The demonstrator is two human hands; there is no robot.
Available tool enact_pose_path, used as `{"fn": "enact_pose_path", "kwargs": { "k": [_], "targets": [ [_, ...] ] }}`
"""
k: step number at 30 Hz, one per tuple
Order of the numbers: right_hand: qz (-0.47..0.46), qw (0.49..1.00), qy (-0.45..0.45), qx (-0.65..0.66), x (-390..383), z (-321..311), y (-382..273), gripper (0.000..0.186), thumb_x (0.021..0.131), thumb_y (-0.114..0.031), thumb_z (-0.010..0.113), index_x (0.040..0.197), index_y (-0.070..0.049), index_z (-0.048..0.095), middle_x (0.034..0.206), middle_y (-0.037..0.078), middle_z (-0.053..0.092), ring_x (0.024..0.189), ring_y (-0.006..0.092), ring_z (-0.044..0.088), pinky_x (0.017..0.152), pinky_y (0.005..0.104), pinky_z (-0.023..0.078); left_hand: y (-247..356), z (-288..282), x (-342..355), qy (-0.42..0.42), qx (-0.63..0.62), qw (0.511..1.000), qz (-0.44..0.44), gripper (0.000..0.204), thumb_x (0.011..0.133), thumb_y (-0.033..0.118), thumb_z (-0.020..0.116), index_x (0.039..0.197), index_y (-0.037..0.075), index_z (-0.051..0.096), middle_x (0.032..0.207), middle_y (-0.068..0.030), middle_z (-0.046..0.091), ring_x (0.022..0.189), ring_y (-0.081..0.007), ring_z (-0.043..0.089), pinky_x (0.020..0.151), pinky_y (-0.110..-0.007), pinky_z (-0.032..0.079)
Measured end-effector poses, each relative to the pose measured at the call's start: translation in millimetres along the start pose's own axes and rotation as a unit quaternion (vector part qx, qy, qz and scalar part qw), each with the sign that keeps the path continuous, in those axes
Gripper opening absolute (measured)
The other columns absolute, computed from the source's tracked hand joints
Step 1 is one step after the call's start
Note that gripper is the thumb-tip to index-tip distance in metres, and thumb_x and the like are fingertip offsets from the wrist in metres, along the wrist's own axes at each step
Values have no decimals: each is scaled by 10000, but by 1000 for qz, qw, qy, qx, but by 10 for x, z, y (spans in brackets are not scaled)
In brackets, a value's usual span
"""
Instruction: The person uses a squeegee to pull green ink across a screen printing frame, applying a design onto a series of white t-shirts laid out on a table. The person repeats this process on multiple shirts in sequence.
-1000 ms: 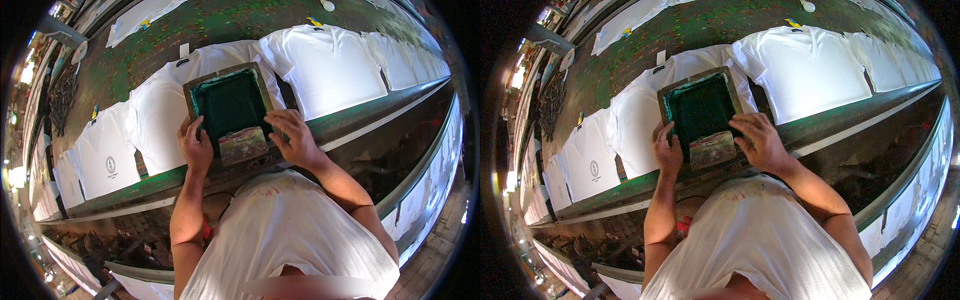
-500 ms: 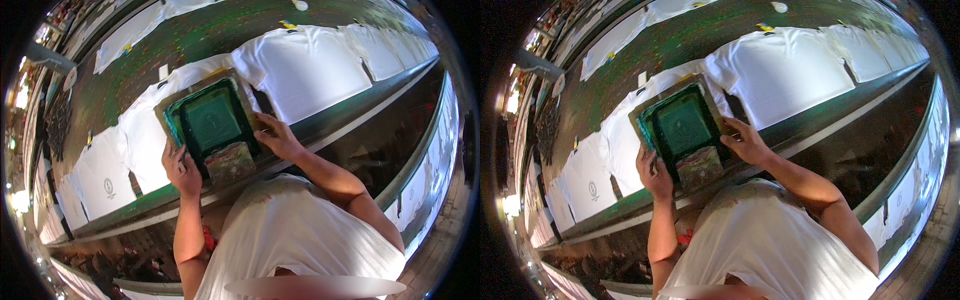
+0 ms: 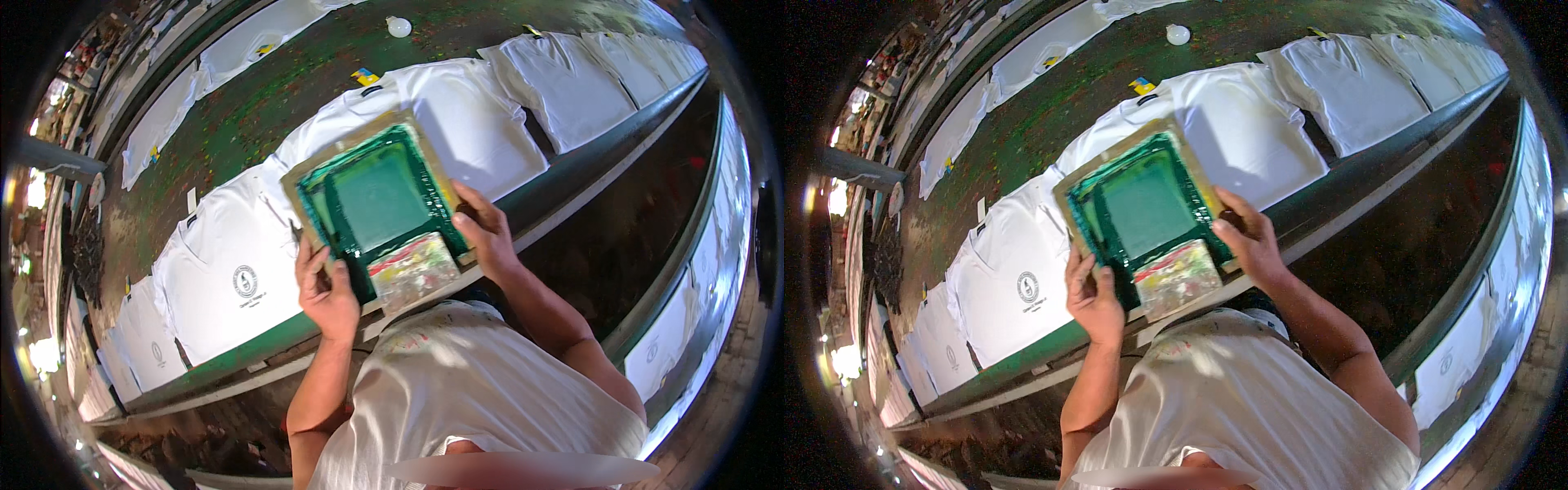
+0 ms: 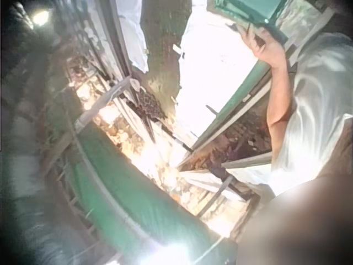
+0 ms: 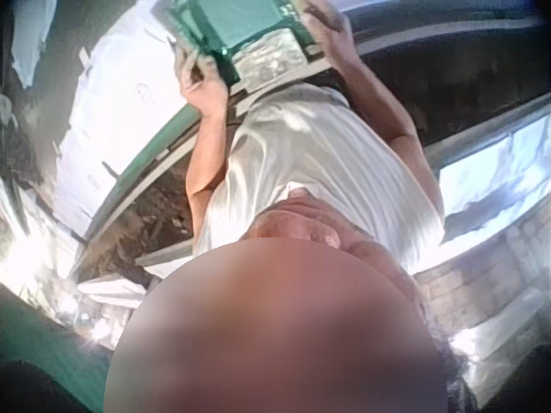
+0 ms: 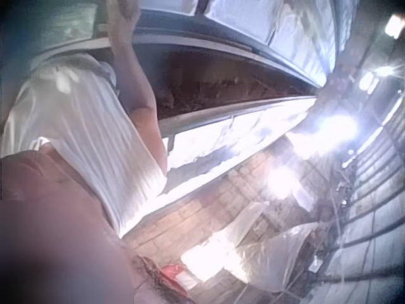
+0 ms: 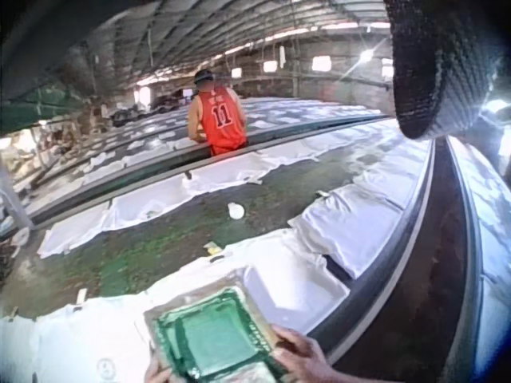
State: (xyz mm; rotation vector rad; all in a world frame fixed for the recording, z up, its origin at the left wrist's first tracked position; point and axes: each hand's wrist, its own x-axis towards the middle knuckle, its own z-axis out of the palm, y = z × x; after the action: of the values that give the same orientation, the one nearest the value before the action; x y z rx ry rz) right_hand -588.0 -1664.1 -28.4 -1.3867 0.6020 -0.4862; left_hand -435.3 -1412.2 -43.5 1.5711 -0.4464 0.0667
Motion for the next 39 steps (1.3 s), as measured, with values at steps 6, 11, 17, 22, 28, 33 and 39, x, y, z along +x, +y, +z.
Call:
{"fn": "enact_pose_path", "kwargs": {
  "k": [6,11,17,22,28,33,39],
  "targets": [
    [-22,997,68,-17,247,-1490,-110,601,1073,-210,734,1596,49,595,1466,108,689,1331,174,621,1187,349,450,100,1523,-273,-67,2,998,3,457,875,-190,715,1281,15,759,1685,-252,509,1561,-366,528,1246,-413,441],
    [-6,997,77,8,497,-2192,-88,550,1083,-160,733,1577,48,613,1503,131,684,1368,190,622,1210,373,447,49,2269,-350,-56,-45,997,-15,447,860,-190,717,1235,43,786,1676,-297,517,1501,-359,568,1191,-408,484],
    [-73,995,29,-65,763,-2214,-15,540,1086,-146,742,1587,15,621,1476,88,678,1337,181,626,1196,359,451,-33,2314,-213,-38,-21,999,-16,420,860,-202,700,1204,24,781,1662,-285,546,1482,-348,584,1187,-400,490],
    [-65,994,-22,-90,925,-2061,7,561,1061,-83,742,1590,35,595,1439,54,635,1217,137,589,1093,308,467,-95,2209,-131,-14,-6,1000,-1,395,865,-214,676,1183,3,765,1677,-262,543,1498,-337,574,1185,-400,502],
    [-93,987,-35,-130,1010,-2001,88,607,1058,-103,746,1617,48,563,1444,44,626,1187,123,573,1082,300,461,-134,2184,-125,-4,5,1000,6,386,870,-208,671,1179,5,759,1672,-254,552,1469,-331,595,1173,-398,509],
    [-88,985,-42,-141,1041,-1997,134,621,1019,-52,769,1600,38,570,1526,130,620,1377,204,590,1184,361,454,-159,2160,-94,-10,56,998,17,370,860,-193,687,1162,6,762,1656,-255,572,1415,-322,626,1162,-398,514],
    [-85,982,-29,-165,1040,-1956,166,608,1024,-34,758,1599,28,572,1505,133,630,1344,205,608,1168,348,461,-201,2132,-98,-11,59,998,-7,349,862,-177,703,1152,6,771,1633,-261,596,1399,-327,635,1168,-408,506]
  ]
}}
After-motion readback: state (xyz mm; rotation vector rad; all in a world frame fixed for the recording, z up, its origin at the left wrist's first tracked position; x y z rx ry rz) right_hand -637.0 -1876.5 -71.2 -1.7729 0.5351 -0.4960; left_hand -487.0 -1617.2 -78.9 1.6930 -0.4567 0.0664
